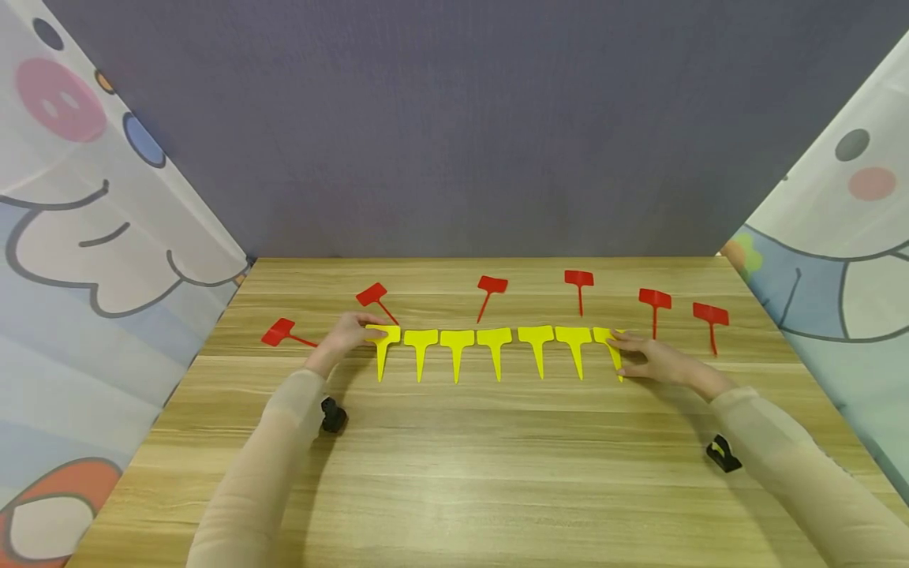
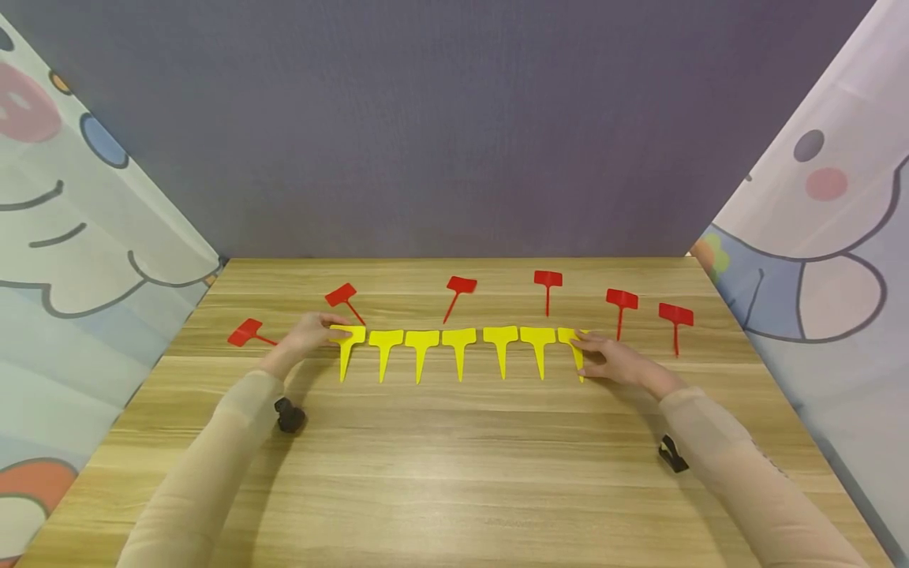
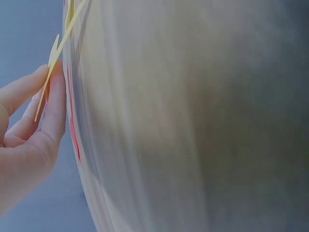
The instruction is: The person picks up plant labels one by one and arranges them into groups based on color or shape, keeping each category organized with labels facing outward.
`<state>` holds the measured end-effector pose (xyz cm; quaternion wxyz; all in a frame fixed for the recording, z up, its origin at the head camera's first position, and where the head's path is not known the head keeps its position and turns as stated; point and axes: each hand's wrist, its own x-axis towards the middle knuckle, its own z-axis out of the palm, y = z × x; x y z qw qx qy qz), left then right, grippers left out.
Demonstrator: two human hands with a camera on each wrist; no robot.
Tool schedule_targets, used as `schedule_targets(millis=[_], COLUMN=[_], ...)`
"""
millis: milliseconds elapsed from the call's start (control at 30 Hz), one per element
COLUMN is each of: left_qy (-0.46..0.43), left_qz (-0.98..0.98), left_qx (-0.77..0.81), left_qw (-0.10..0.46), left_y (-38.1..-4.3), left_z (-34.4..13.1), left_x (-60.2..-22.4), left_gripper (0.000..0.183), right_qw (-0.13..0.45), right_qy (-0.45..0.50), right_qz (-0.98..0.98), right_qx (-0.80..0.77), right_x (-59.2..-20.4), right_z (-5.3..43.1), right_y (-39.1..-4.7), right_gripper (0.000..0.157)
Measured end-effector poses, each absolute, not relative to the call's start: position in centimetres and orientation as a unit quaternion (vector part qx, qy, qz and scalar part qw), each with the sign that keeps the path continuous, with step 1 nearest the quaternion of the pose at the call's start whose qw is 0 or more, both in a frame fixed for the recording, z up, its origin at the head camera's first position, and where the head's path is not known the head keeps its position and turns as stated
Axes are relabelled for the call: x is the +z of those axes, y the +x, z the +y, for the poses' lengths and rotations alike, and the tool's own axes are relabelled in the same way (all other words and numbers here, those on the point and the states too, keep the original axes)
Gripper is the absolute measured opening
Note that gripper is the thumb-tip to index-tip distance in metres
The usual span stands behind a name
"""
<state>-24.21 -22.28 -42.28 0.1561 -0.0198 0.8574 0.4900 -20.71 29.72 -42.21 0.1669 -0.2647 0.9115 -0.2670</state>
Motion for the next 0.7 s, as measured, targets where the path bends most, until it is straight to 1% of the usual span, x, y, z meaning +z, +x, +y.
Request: schedule_targets(millis=[467, 567, 700], left_qy=[-0.01, -0.006, 0.001], left_qz=[0.875, 0.885, 0.915], left_qx=[0.459, 0.442, 0.387], left_qw=[0.154, 0.145, 0.119], left_y=[-24.4, -24.5, -24.6], left_z=[-21.5, -21.4, -21.1], left_x=[-42.3, -42.4, -42.2], left_gripper=[0.028, 0.027, 0.024], right_qw=[0.174, 0.172, 0.17], right_qy=[-0.259, -0.261, -0.264], right_qz=[0.912, 0.911, 0.911], right_qx=[-0.267, -0.268, -0.269], right_x=[-42.2, -42.2, -42.2], right_z=[29.7, 29.7, 29.7], right_y=[-20.6, -20.6, -20.7], right_gripper=[0.065, 0.065, 0.065])
